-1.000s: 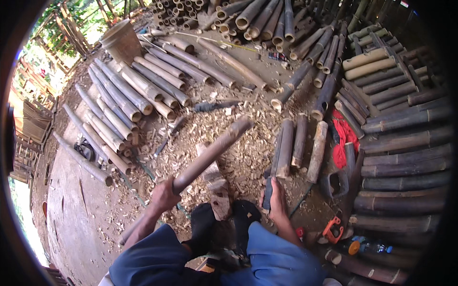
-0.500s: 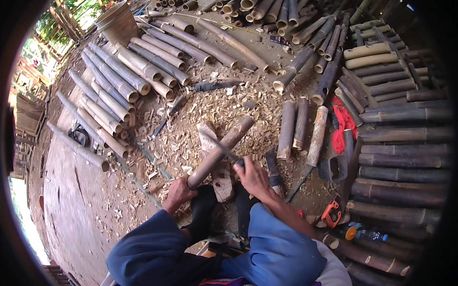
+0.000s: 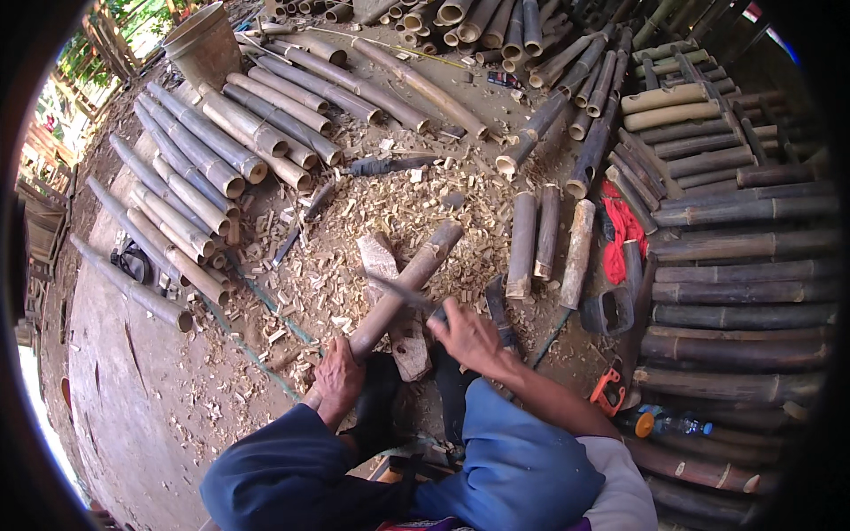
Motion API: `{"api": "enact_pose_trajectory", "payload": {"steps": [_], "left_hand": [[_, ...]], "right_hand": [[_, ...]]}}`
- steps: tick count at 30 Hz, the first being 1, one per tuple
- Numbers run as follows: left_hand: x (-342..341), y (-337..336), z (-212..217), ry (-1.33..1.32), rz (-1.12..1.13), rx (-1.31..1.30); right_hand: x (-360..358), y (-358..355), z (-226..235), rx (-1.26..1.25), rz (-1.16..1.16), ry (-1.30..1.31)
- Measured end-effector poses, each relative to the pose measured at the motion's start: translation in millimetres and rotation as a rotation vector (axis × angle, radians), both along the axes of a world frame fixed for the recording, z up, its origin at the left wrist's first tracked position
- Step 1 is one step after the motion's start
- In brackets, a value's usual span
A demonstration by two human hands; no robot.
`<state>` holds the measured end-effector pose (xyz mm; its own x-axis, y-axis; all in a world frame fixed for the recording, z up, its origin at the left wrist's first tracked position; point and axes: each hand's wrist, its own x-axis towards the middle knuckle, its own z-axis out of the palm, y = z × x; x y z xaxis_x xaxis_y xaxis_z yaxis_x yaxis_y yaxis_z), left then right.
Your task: The person selects a bamboo pole from a pile and uses a knife to shave and shape the end of the pole. They rotate the pole and make repeated cutting motions to taper the tip, then set the finished piece aside.
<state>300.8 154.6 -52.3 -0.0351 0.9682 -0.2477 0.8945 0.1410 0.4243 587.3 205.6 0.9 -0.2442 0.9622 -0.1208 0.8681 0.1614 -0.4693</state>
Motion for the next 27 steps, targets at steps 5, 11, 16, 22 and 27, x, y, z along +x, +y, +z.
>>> {"api": "enact_pose_trajectory", "payload": {"steps": [5, 11, 16, 22, 27], "left_hand": [[4, 0, -13, -0.023, -0.030, 0.062], [-20, 20, 14, -0.016, -0.069, -0.093], [-30, -43, 17, -0.466, 0.239, -0.069], [-51, -48, -26, -1.774, 1.611, -0.067], [-99, -10, -61, -1.945, 1.607, 0.119]], "right_hand": [[31, 29, -12, -0.024, -0.192, -0.129], [9, 5, -23, -0.203, -0.335, 0.331], [15, -13, 17, -0.401, -0.519, 0.860], [35, -16, -5, -0.422, -0.687, 1.188], [42, -30, -16, -0.513, -0.715, 1.183]]}}
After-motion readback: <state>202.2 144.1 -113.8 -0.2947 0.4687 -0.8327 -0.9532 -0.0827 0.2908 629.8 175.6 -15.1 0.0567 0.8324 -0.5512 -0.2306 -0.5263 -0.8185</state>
